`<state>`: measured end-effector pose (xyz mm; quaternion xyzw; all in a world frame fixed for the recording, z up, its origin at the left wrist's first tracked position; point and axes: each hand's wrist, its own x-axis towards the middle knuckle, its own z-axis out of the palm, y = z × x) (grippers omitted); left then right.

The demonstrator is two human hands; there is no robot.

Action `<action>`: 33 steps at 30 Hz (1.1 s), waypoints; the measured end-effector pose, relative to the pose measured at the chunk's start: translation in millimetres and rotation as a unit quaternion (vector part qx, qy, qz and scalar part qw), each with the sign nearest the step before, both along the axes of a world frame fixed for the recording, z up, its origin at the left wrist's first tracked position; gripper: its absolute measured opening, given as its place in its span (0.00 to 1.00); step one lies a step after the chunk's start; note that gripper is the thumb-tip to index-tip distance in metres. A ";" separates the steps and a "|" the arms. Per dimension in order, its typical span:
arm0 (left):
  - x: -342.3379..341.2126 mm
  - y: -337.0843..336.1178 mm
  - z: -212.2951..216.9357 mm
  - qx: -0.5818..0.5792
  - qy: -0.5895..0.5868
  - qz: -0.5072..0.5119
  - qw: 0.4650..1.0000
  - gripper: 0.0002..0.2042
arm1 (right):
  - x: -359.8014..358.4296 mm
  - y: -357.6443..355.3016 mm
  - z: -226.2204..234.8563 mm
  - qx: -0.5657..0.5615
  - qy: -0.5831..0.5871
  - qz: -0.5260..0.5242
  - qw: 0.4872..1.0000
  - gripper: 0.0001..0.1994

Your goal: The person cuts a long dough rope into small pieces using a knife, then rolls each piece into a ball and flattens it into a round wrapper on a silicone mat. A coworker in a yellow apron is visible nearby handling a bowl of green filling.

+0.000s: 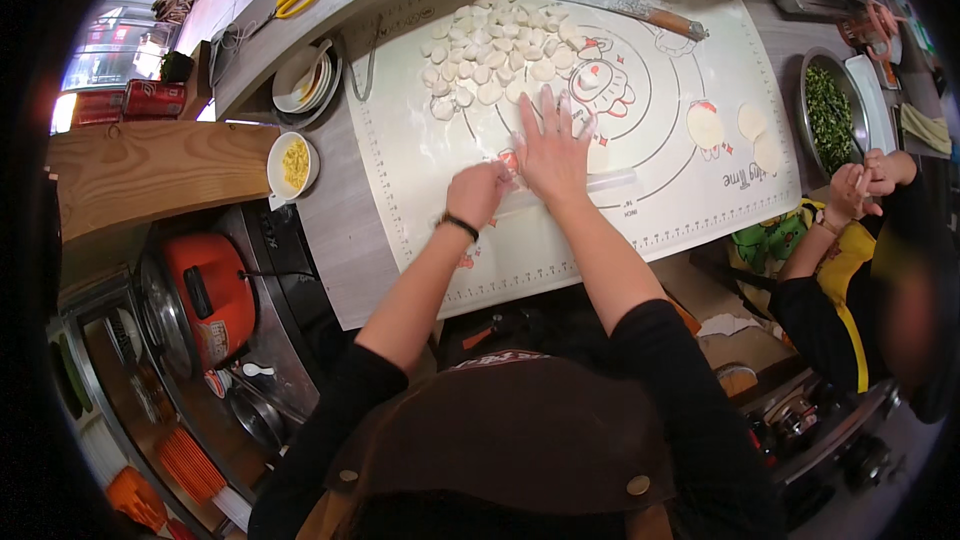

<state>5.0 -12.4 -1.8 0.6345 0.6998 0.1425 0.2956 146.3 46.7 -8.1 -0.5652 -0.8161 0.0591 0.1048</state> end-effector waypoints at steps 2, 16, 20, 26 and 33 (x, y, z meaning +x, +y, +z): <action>-13.1 14.8 -1.4 -0.059 0.023 -0.049 0.997 0.11 | 1.1 -15.2 -1.5 -0.006 0.009 0.009 1.000 0.31; -26.6 2.8 5.0 -0.091 -0.082 0.095 0.988 0.11 | 19.7 -71.8 -2.1 -0.053 -0.019 0.009 0.998 0.30; -22.3 -34.8 -22.4 -0.015 -0.225 0.220 0.949 0.11 | 23.0 -78.5 9.1 -0.070 -0.066 0.022 0.995 0.30; -31.8 11.4 6.8 -0.116 -0.042 0.053 0.991 0.14 | -11.1 -16.0 -0.6 -0.010 0.004 0.019 1.000 0.30; -26.7 -50.9 -26.6 -0.049 -0.242 0.268 0.932 0.18 | 8.9 -65.3 9.3 -0.068 -0.045 0.002 0.997 0.31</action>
